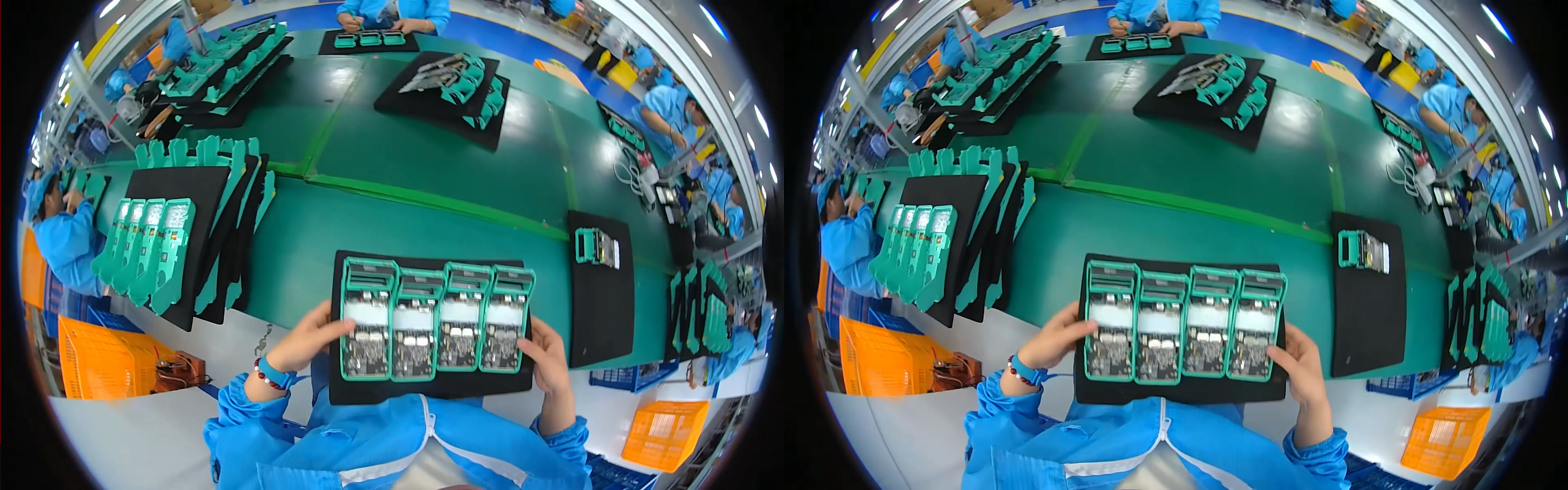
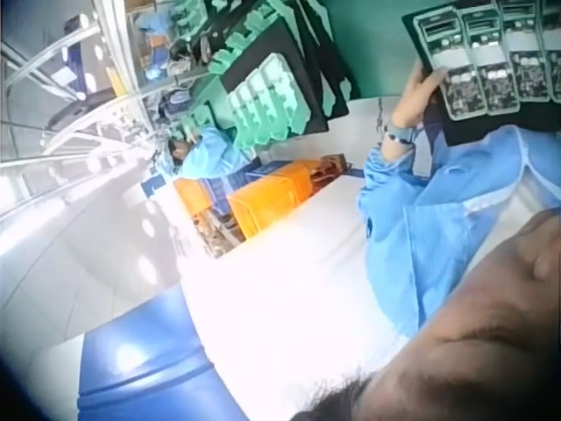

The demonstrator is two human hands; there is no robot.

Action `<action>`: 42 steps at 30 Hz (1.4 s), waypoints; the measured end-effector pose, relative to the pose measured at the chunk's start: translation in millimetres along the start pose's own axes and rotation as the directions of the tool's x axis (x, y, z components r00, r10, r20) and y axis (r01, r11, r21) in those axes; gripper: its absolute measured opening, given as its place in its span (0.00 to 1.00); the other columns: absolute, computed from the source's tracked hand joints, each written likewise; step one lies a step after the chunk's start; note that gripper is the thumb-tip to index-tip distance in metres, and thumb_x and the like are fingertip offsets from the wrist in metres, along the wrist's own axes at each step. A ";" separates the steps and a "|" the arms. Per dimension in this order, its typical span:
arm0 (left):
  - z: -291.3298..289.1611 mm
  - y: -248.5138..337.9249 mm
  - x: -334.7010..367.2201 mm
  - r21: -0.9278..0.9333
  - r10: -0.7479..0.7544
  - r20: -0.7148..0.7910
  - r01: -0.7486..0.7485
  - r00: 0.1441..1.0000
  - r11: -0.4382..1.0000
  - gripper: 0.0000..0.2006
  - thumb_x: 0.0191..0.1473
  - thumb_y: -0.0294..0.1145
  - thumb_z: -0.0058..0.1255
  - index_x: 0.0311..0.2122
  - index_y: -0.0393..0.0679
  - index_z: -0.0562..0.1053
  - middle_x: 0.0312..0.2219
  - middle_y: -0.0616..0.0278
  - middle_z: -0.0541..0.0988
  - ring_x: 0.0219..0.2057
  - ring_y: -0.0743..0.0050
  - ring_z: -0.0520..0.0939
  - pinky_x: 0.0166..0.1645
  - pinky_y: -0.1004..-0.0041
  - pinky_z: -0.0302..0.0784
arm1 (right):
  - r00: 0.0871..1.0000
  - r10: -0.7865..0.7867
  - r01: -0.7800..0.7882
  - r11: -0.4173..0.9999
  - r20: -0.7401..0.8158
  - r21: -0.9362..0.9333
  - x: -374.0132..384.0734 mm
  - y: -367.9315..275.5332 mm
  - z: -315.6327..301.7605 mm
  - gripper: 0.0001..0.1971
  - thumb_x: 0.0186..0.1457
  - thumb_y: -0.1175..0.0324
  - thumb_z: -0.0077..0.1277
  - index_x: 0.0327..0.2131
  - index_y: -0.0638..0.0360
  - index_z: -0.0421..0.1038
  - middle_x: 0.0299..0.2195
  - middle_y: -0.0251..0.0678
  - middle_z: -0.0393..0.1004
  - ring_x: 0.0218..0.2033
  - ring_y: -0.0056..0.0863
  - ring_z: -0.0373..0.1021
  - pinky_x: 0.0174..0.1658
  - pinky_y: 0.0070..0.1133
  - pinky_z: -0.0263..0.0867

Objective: The person assembles internal components into handheld electronic devices by hand, inserting circuit boards and batteries into the device casings.

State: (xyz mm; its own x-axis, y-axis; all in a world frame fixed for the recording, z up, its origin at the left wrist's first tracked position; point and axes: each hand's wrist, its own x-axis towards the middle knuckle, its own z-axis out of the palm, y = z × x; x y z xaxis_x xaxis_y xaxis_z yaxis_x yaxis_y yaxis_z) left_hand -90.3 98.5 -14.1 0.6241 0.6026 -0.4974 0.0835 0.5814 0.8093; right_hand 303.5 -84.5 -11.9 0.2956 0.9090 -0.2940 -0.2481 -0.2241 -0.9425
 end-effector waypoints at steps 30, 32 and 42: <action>-71.5 144.9 194.2 -0.458 0.459 -0.646 -0.791 0.609 0.405 0.24 0.63 0.33 0.53 0.63 0.52 0.62 0.58 0.64 0.71 0.60 0.65 0.71 0.63 0.60 0.65 | 0.928 -0.189 0.078 0.941 0.321 0.329 395.2 -125.1 289.1 0.54 0.58 0.53 0.58 0.71 0.63 0.27 0.73 0.41 0.36 0.73 0.33 0.34 0.72 0.34 0.26; -83.2 149.1 202.5 -0.399 0.416 -0.734 -0.837 0.536 0.375 0.20 0.62 0.34 0.55 0.57 0.52 0.64 0.54 0.61 0.74 0.55 0.64 0.74 0.59 0.57 0.68 | 0.914 -0.085 0.052 0.994 0.397 0.093 393.4 -100.1 299.1 0.58 0.59 0.47 0.58 0.70 0.64 0.22 0.74 0.48 0.31 0.74 0.38 0.30 0.71 0.41 0.22; -9.4 95.3 128.9 -0.438 0.533 -0.523 -0.746 0.666 0.502 0.28 0.65 0.38 0.50 0.66 0.45 0.58 0.58 0.62 0.71 0.61 0.70 0.70 0.62 0.67 0.68 | 0.706 -0.346 0.462 0.886 0.618 -0.032 258.1 -79.5 342.1 0.14 0.59 0.73 0.57 0.48 0.62 0.69 0.37 0.33 0.75 0.37 0.18 0.73 0.42 0.18 0.70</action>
State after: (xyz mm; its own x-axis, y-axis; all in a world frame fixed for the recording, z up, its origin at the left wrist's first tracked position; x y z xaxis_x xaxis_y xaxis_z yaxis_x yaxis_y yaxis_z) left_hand -9.2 236.7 -4.0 0.0538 0.9966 -0.0631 -0.7640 0.0818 0.6401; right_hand 83.9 288.1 41.7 -0.2762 0.9363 0.2169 -0.0538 0.2102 -0.9762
